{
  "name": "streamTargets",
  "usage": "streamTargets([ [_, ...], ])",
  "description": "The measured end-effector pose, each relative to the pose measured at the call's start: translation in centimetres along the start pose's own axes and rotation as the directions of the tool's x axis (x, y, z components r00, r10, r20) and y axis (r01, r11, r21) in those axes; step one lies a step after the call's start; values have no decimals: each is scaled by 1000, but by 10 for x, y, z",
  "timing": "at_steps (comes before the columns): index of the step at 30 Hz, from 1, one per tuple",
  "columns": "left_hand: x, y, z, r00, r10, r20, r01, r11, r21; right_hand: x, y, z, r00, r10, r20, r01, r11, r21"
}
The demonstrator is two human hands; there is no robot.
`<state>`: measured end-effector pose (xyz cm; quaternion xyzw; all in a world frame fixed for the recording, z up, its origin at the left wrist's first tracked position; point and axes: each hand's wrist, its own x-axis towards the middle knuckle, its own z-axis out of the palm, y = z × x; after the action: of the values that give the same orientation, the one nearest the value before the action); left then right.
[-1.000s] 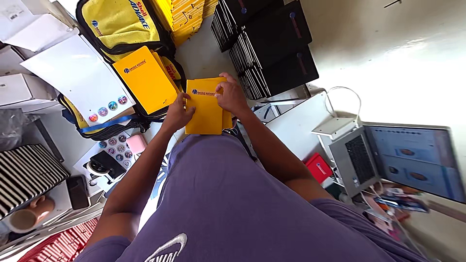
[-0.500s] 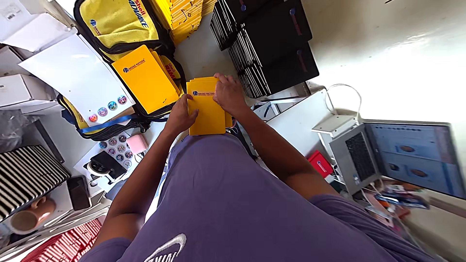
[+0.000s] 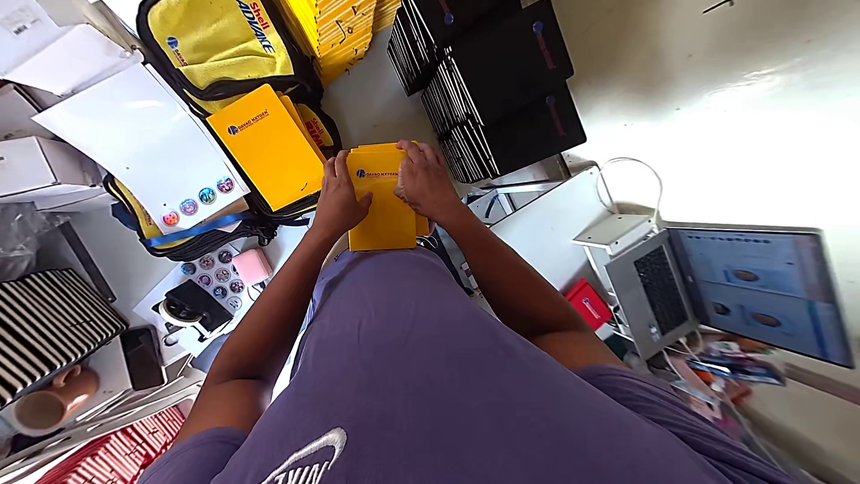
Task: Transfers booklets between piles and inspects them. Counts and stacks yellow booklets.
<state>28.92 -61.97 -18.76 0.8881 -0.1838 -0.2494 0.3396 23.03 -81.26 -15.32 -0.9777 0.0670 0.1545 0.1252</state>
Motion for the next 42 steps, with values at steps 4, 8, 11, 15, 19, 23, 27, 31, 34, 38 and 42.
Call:
streamTargets([
  [4,-4,-13,-3,989,-77,128,94,987,-129,-2,21,-10,999,41,-21,-32,943,331],
  [8,-7,-28,-8,984,-98,147,129,968,-217,4,67,6,949,315,14,-258,750,609],
  [11,-6,-40,-26,988,-114,105,144,926,-348,6,98,37,856,504,112,-438,592,677],
  [15,-4,-58,-66,985,-163,-60,120,888,-444,4,120,74,788,559,257,-549,449,705],
  [19,4,-84,-100,926,-280,-253,126,861,-492,-1,91,55,841,535,85,-413,533,738],
  [23,13,-108,-112,850,-391,-353,141,814,-563,3,66,34,947,251,-198,-88,800,593],
  [27,23,-124,-108,825,-418,-380,117,784,-609,14,49,26,972,96,-217,5,907,422],
  [31,27,-127,-102,798,-409,-443,129,833,-537,20,43,25,979,79,-187,-8,936,352],
  [34,28,-123,-101,764,-403,-504,220,897,-384,19,39,20,981,90,-169,-30,945,325],
  [38,18,-102,-107,756,-276,-593,253,959,-125,23,35,13,986,98,-132,-53,950,308],
  [42,11,-70,-107,806,-112,-581,122,992,-22,25,34,10,991,94,-98,-62,954,292],
])
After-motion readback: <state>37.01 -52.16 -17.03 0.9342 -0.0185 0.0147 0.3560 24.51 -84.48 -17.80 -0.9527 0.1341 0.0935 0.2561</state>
